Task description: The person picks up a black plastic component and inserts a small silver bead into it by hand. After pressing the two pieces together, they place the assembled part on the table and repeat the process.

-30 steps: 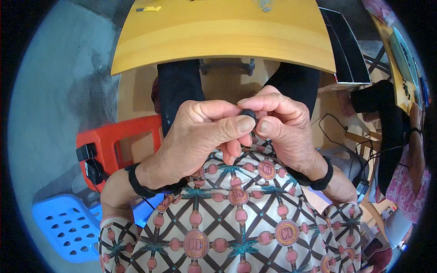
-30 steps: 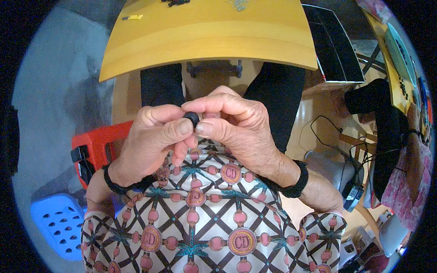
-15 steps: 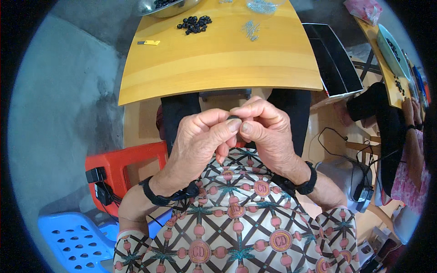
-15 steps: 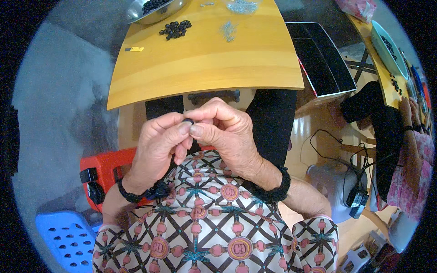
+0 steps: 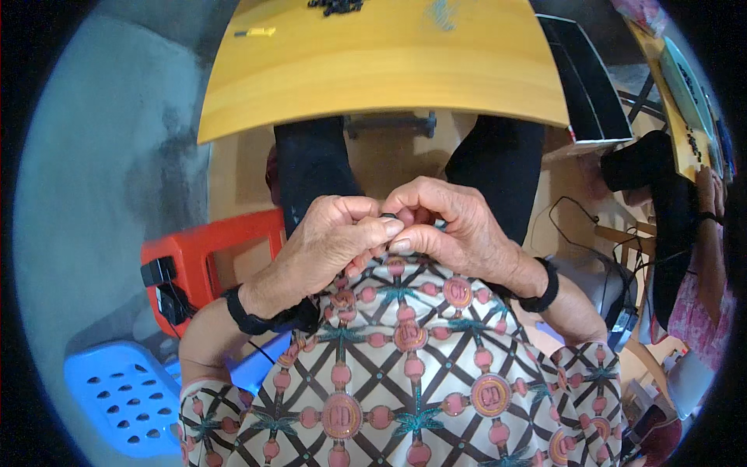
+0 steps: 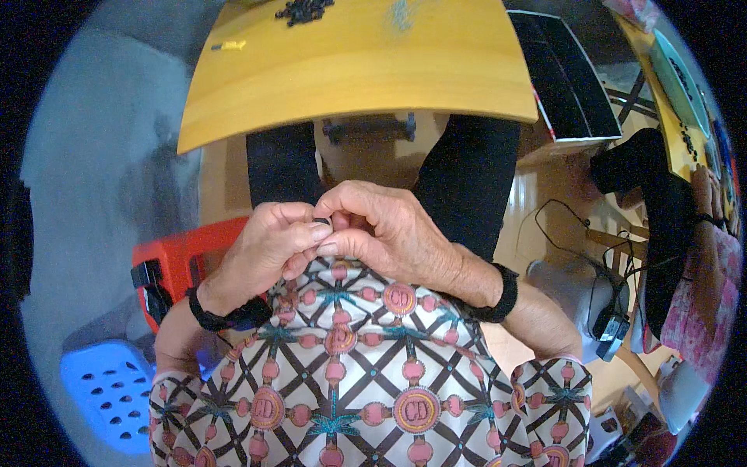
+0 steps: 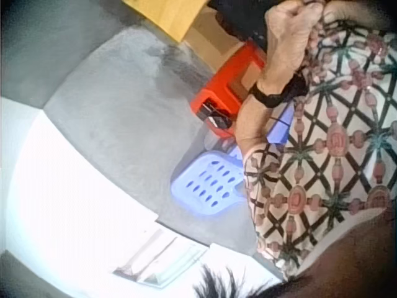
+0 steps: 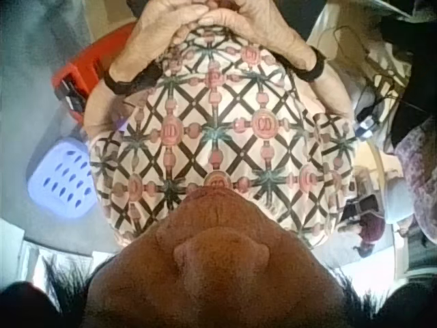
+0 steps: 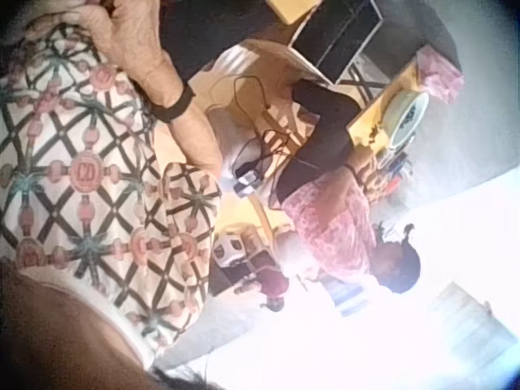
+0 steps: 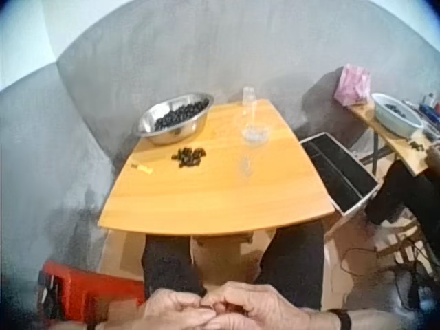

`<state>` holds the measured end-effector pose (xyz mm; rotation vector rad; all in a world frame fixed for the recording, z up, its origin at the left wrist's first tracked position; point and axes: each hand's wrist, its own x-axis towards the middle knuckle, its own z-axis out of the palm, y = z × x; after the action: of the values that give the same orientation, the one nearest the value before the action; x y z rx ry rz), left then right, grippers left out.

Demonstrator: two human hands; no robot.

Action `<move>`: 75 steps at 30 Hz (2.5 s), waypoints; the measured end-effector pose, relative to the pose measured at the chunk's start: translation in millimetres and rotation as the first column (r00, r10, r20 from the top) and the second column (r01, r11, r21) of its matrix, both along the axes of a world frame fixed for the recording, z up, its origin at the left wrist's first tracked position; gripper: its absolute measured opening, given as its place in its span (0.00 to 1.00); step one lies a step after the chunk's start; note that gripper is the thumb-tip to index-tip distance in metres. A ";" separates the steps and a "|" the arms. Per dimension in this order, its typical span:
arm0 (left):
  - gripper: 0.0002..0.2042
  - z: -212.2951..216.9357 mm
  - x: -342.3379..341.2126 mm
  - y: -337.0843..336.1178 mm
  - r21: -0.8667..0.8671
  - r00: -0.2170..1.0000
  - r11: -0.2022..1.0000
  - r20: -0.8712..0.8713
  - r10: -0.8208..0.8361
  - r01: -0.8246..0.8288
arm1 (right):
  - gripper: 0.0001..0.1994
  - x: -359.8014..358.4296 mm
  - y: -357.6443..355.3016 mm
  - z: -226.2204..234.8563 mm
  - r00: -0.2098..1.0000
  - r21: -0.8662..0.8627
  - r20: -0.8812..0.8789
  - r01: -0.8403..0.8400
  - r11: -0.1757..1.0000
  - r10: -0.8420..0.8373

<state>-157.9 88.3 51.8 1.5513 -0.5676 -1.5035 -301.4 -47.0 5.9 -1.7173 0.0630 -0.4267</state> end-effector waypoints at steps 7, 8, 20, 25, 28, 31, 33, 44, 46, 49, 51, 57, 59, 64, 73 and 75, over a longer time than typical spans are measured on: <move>0.13 -5.3 -1.3 13.3 0.082 0.997 0.994 -0.042 -0.068 0.072 | 0.20 -3.2 9.4 -8.8 0.995 -0.114 0.006 -0.094 0.989 0.095; 0.13 -5.2 -2.0 14.8 0.092 0.995 0.993 -0.074 -0.073 0.080 | 0.20 -4.6 10.1 -8.2 0.993 -0.130 -0.014 -0.114 0.985 0.113; 0.14 3.7 1.4 30.8 0.073 0.961 0.964 -0.131 -0.244 0.255 | 0.16 -17.6 25.2 -3.2 0.981 -0.393 0.138 -0.070 0.917 0.134; 0.15 4.8 9.4 26.9 0.096 0.935 0.930 -0.046 -0.352 0.355 | 0.15 -16.8 26.4 -3.9 0.978 -0.405 0.159 -0.057 0.913 0.132; 0.16 5.6 9.7 25.8 0.110 0.917 0.911 -0.028 -0.397 0.398 | 0.16 -18.6 26.6 -4.3 0.981 -0.435 0.146 -0.053 0.899 0.129; 0.17 6.8 8.1 23.9 0.154 0.907 0.896 -0.017 -0.420 0.417 | 0.16 -21.1 27.7 -4.5 0.984 -0.450 0.133 -0.044 0.892 0.116; 0.18 7.5 6.3 23.7 0.162 0.901 0.889 -0.003 -0.434 0.429 | 0.16 -22.4 28.7 -4.5 0.986 -0.440 0.134 -0.031 0.897 0.100; 0.16 -5.3 -12.9 44.0 0.011 0.932 0.942 0.142 -0.334 0.335 | 0.16 -27.4 33.6 0.8 0.993 -0.388 0.056 -0.073 0.919 0.103; 0.16 -9.1 -13.7 44.0 -0.032 0.922 0.936 0.187 -0.340 0.352 | 0.15 -27.0 32.8 -0.1 0.991 -0.404 0.072 -0.079 0.911 0.117; 0.14 -12.9 -17.1 42.5 -0.063 0.919 0.937 0.224 -0.323 0.345 | 0.13 -30.0 33.4 -1.0 0.987 -0.393 0.089 -0.091 0.915 0.136; 0.13 -13.2 -17.1 41.8 -0.080 0.884 0.913 0.294 -0.362 0.401 | 0.13 -32.7 34.5 4.4 0.990 -0.454 0.051 -0.098 0.886 0.135; 0.13 -9.3 -16.9 39.4 -0.061 0.810 0.873 0.410 -0.420 0.484 | 0.10 -34.0 39.0 6.4 0.990 -0.498 0.105 -0.034 0.867 0.099; 0.13 -12.9 -17.3 39.1 -0.058 0.795 0.867 0.433 -0.425 0.495 | 0.08 -31.4 36.4 -0.1 0.984 -0.516 0.120 -0.048 0.855 0.128; 0.13 -8.4 -16.8 29.1 -0.070 0.821 0.871 0.378 -0.428 0.487 | 0.08 -30.9 32.2 -4.2 0.986 -0.509 0.108 -0.053 0.859 0.125; 0.15 -14.0 -16.5 15.5 -0.174 0.910 0.908 0.241 -0.337 0.382 | 0.13 -29.5 14.9 -10.6 0.992 -0.429 0.091 -0.042 0.902 0.090; 0.16 1.0 -7.5 11.1 -0.088 0.908 0.921 0.224 -0.353 0.380 | 0.13 -24.0 15.7 -9.5 0.986 -0.406 0.159 0.017 0.914 0.052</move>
<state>-165.4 99.4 52.8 1.5660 -1.1081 -1.5516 -325.4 -31.3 -3.6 -2.0825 -0.1755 -0.6009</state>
